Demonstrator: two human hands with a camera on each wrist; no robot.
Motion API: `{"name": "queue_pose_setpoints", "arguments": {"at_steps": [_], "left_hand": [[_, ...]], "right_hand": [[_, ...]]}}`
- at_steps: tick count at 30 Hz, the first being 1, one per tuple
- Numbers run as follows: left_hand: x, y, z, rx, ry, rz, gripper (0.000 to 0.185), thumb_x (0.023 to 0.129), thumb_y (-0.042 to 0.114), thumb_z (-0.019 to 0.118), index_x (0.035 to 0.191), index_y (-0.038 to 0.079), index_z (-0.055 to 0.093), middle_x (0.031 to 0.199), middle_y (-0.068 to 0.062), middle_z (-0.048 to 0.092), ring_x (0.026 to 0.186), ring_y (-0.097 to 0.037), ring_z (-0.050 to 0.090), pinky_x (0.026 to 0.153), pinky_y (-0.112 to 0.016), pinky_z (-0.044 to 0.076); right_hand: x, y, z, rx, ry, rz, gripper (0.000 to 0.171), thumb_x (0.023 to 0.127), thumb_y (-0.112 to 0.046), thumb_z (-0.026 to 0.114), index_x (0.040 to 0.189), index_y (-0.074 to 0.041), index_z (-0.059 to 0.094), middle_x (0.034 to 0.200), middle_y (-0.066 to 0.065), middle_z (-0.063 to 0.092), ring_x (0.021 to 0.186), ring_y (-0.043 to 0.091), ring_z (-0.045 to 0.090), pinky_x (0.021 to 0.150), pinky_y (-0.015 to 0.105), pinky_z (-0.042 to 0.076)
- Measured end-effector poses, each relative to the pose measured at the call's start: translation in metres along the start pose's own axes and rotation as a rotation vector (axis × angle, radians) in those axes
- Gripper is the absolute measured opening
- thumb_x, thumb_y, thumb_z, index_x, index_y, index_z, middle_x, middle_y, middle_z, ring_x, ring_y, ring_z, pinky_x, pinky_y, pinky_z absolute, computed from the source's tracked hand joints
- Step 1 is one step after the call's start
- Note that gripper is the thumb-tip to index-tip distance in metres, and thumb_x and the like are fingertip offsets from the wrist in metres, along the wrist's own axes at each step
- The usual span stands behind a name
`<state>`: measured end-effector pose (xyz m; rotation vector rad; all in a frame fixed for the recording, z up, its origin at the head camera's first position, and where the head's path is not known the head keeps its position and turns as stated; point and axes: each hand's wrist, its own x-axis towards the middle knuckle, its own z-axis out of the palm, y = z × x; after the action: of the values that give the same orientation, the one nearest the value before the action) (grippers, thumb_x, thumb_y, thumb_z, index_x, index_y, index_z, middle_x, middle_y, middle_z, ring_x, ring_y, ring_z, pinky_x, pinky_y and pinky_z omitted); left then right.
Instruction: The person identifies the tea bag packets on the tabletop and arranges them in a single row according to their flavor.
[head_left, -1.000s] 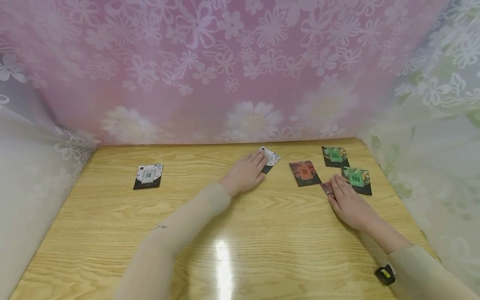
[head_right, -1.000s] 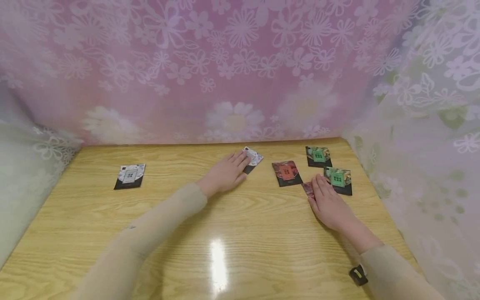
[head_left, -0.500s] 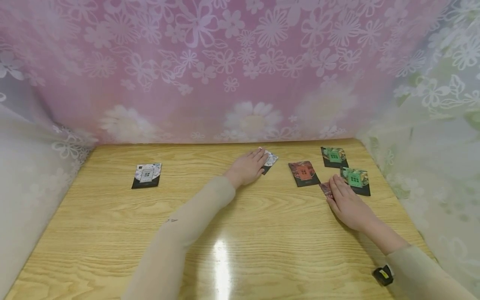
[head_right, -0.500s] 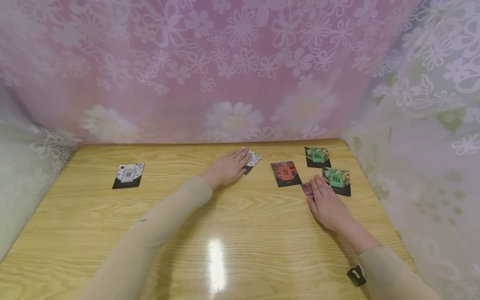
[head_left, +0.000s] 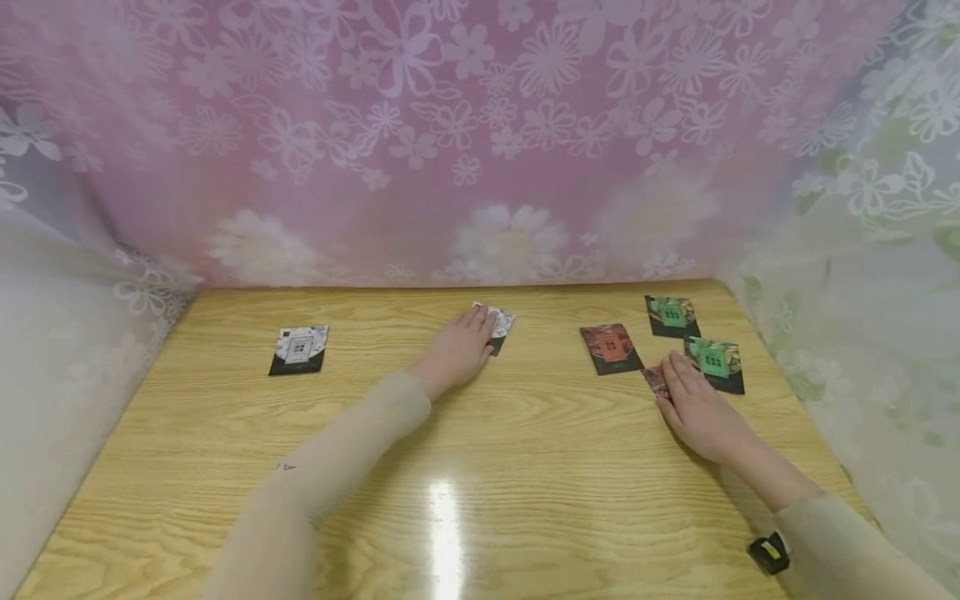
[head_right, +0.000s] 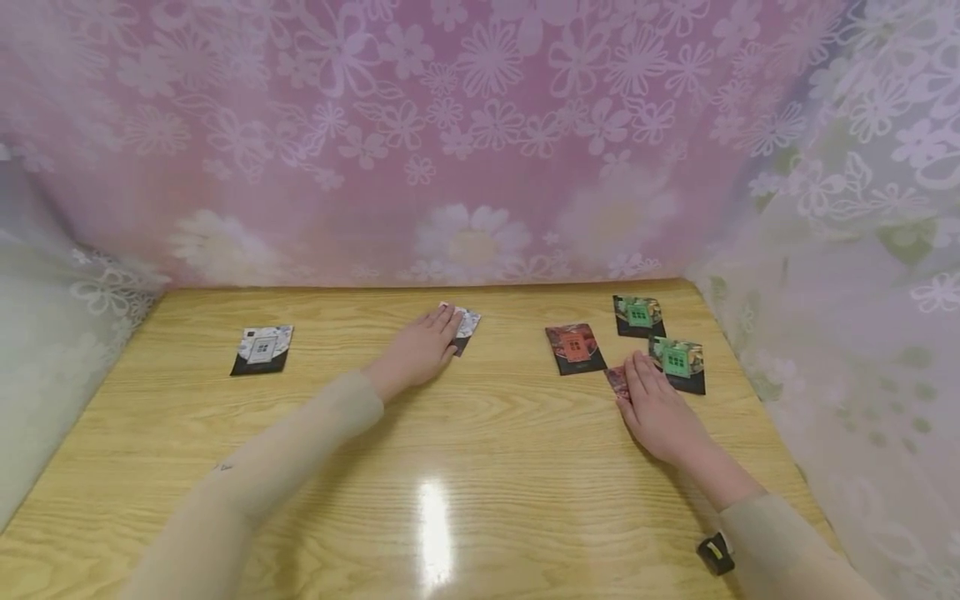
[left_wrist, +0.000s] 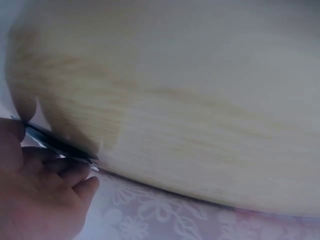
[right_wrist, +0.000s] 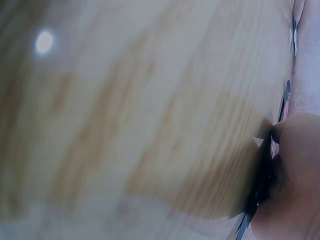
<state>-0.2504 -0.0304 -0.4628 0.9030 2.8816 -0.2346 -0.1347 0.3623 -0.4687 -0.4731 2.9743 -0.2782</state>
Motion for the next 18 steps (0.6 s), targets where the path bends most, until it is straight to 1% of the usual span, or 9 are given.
{"name": "queue_pose_setpoints", "arguments": {"at_steps": [10,18], "left_hand": [[-0.04,-0.024,0.009,-0.007,0.027,-0.082,0.065,0.117,0.037,0.039,0.168,0.0,0.024,0.174,-0.022,0.027,0.162,-0.035,0.03,0.135,-0.048,0.028],[-0.06,-0.037,0.017,-0.052,0.01,-0.179,0.067,0.116,0.036,0.041,0.167,-0.003,0.023,0.173,-0.025,0.026,0.162,-0.038,0.029,0.135,-0.048,0.027]], "right_hand": [[0.0,0.0,0.0,-0.003,-0.001,0.002,0.07,0.115,-0.025,0.046,0.162,0.018,0.017,0.17,0.041,0.012,0.159,0.057,0.015,0.128,0.07,0.023],[0.0,0.0,0.0,0.005,-0.005,-0.001,0.07,0.115,-0.025,0.046,0.162,0.018,0.017,0.17,0.041,0.012,0.159,0.057,0.015,0.128,0.071,0.022]]}}
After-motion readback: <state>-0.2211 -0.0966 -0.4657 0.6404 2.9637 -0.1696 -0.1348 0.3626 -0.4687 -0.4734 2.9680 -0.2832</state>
